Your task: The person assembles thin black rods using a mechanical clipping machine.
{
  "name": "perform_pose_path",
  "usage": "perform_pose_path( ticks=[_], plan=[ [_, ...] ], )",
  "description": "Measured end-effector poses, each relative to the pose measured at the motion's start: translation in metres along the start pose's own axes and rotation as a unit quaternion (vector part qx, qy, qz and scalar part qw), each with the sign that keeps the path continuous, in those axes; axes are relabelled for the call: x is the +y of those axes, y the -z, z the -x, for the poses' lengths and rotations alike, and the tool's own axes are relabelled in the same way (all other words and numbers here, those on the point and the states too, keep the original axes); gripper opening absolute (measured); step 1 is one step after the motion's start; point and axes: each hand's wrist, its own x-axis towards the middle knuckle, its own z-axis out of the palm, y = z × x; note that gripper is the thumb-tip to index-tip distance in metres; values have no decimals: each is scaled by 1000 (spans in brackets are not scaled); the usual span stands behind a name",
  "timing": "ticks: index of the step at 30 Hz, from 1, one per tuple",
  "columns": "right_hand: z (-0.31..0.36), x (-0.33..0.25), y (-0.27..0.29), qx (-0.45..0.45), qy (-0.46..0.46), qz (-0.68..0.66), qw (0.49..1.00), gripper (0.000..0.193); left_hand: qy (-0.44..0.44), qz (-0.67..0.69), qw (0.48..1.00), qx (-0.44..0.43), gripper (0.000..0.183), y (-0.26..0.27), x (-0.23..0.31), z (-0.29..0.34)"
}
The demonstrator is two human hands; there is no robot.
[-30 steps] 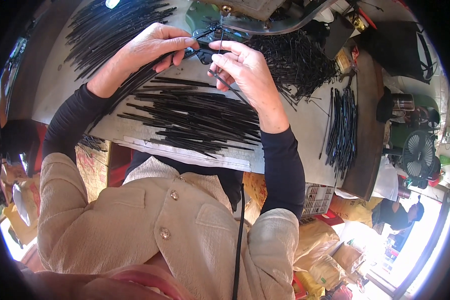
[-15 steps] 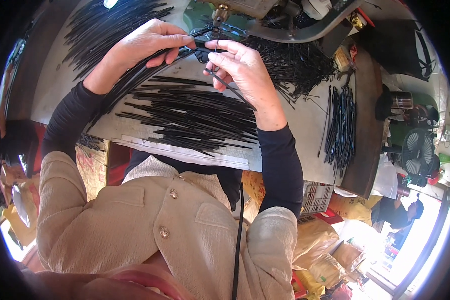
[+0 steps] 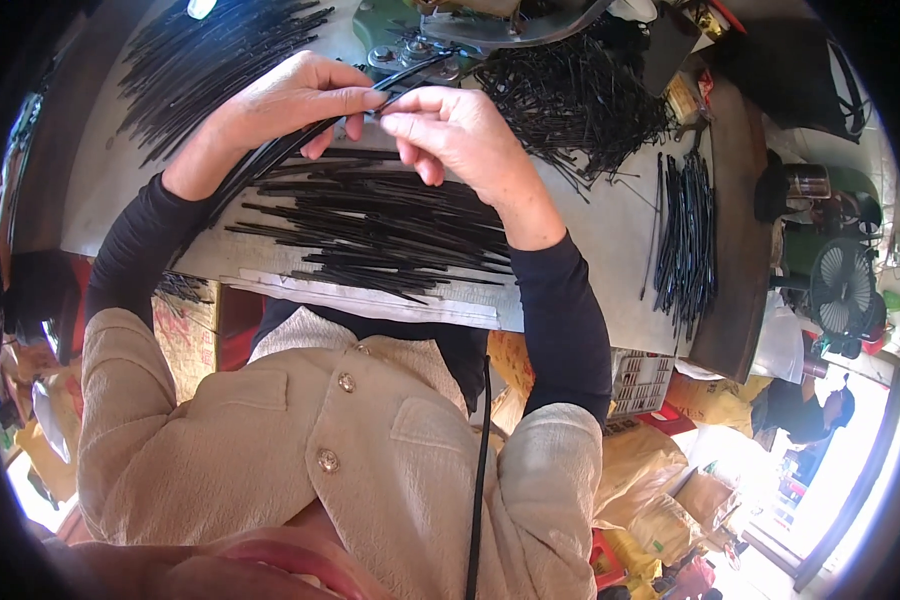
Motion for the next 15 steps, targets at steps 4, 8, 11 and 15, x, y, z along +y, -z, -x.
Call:
perform_pose_path(
  ticks=[4,8,11,15],
  plan=[
    [-2,5,8,30,31,-73,996,27,-2,0,1000,-9,34,1,-5,0],
    [-1,8,16,12,23,-135,990,31,32,60,997,-31,35,4,-2,1],
    [-2,9,25,9,26,-142,990,31,54,78,994,-47,35,5,0,3],
    [-1,7,22,5,53,-176,983,31,83,129,986,-67,35,7,4,2]
  ],
)
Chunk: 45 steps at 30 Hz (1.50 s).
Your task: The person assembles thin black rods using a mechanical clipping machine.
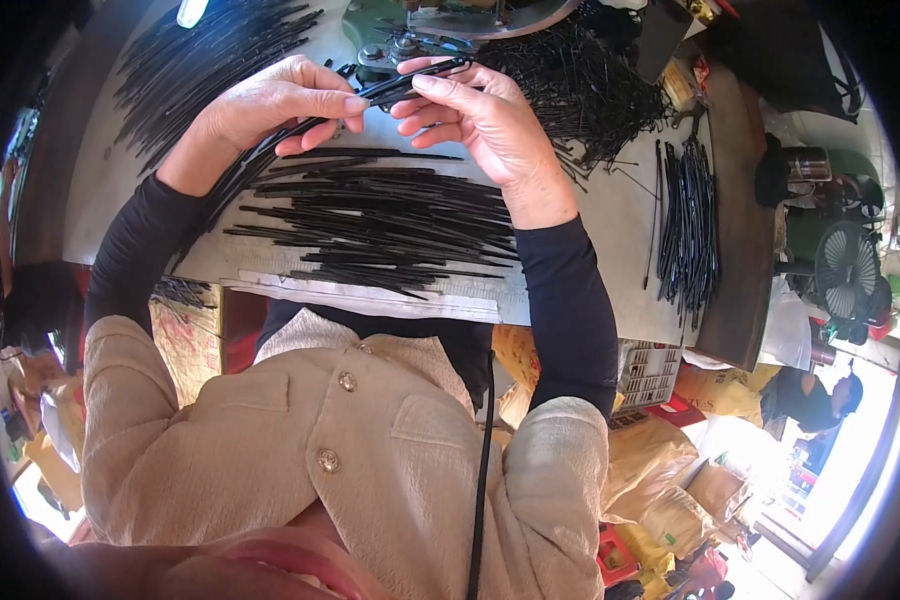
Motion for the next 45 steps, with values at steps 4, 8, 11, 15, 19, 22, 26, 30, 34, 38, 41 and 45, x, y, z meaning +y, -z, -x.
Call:
perform_pose_path(
  ticks=[4,8,11,15,19,22,26,30,34,38,41,45],
  plan=[
    [1,1,-1,5,13,8,1000,30,1,0,1000,-6,34,2,2,1],
    [-1,3,-2,8,42,20,999,28,-18,-14,1000,17,35,1,2,0],
    [-3,5,-2,27,49,-5,998,28,-47,-64,996,37,36,0,4,-3],
    [-2,3,3,54,48,-41,997,25,-47,-202,977,43,30,6,13,-9],
    [-4,5,10,131,79,-14,988,22,-87,-156,979,100,44,21,3,-13],
    [-7,4,8,160,94,-27,982,22,-110,-105,980,128,41,31,-9,-21],
    [-11,5,10,163,109,-45,980,19,-20,-7,989,146,29,29,3,-27],
    [-11,4,14,163,107,-54,979,17,-58,-18,986,154,35,23,6,-31],
    [-12,3,14,168,101,-49,979,17,-85,1,987,140,34,26,-2,-35],
    [-14,4,21,158,90,-75,981,19,-59,20,988,140,31,24,2,-32],
    [-13,7,26,158,85,-121,976,20,-43,9,988,146,30,22,9,-29],
    [-13,9,29,153,85,-135,975,21,-58,-67,982,165,30,20,10,-27]
  ],
)
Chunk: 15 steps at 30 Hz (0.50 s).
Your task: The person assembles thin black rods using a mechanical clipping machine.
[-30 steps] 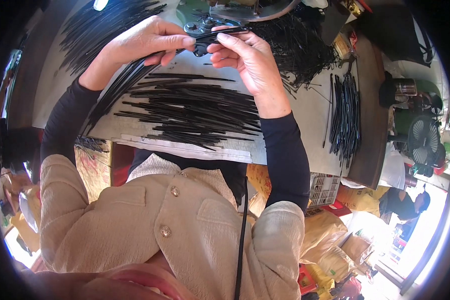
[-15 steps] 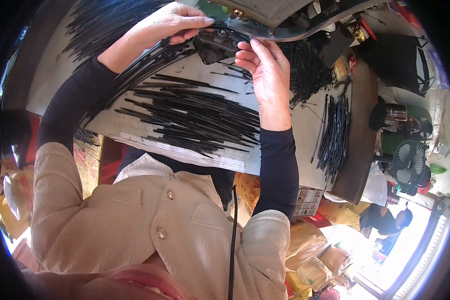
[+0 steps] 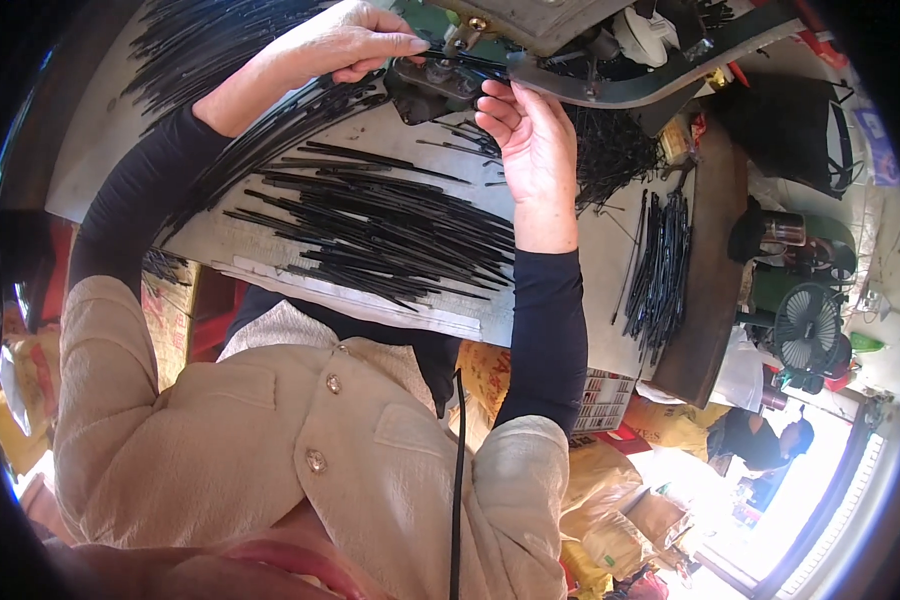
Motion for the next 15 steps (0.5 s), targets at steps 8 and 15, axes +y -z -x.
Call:
perform_pose_path(
  ticks=[8,15],
  plan=[
    [8,-8,-13,45,118,184,975,22,-17,64,990,-122,29,6,10,7],
    [34,-1,-54,-132,161,543,814,15,-41,-66,981,-180,30,-6,7,26]
  ],
)
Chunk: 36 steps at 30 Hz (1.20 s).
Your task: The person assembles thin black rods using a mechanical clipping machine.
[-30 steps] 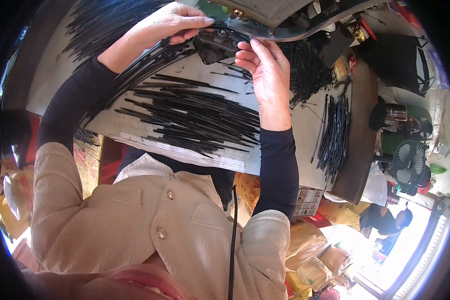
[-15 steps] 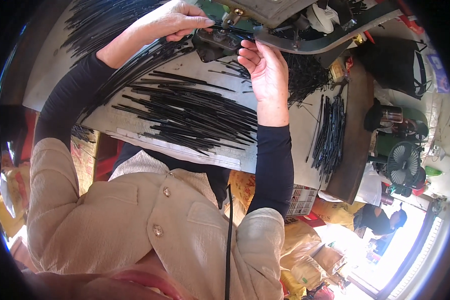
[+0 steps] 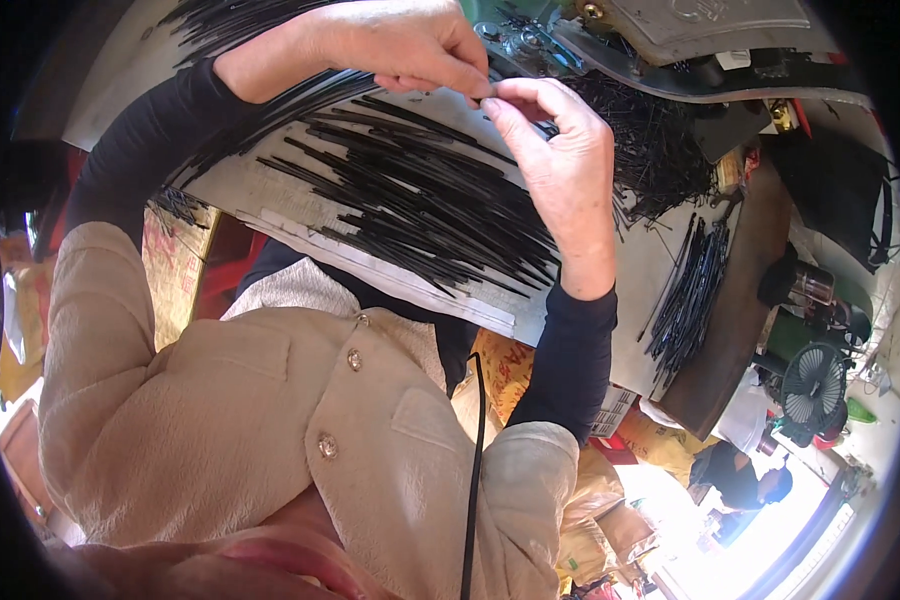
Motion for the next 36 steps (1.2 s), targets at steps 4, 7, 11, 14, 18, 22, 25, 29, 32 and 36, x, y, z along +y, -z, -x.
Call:
perform_pose_path(
  ticks=[4,7,11,14,18,22,25,29,32,36],
  plan=[
    [5,-8,2,16,-30,3,999,17,-9,123,992,-17,28,13,-20,-1],
    [7,-15,-2,22,-27,42,998,18,-11,74,997,17,28,12,-6,4],
    [7,-15,-4,45,31,145,988,17,30,104,994,26,33,12,4,16],
    [11,-8,5,65,24,167,983,16,40,-30,997,59,37,30,8,36],
    [13,-4,10,6,-89,41,995,25,-27,-262,958,112,22,32,-5,66],
    [11,-2,7,-43,-85,-36,995,30,34,-396,907,143,17,17,-5,76],
    [11,-3,7,-57,-104,-58,991,30,54,-438,885,151,16,14,-4,75],
    [10,-9,6,-61,-124,-70,988,28,46,-483,864,135,16,13,-5,72],
    [9,-10,4,-61,-143,-77,985,27,49,-468,872,139,16,12,-8,71],
    [9,-5,4,-72,-160,-124,977,28,76,-344,929,114,18,25,-16,66]
  ],
)
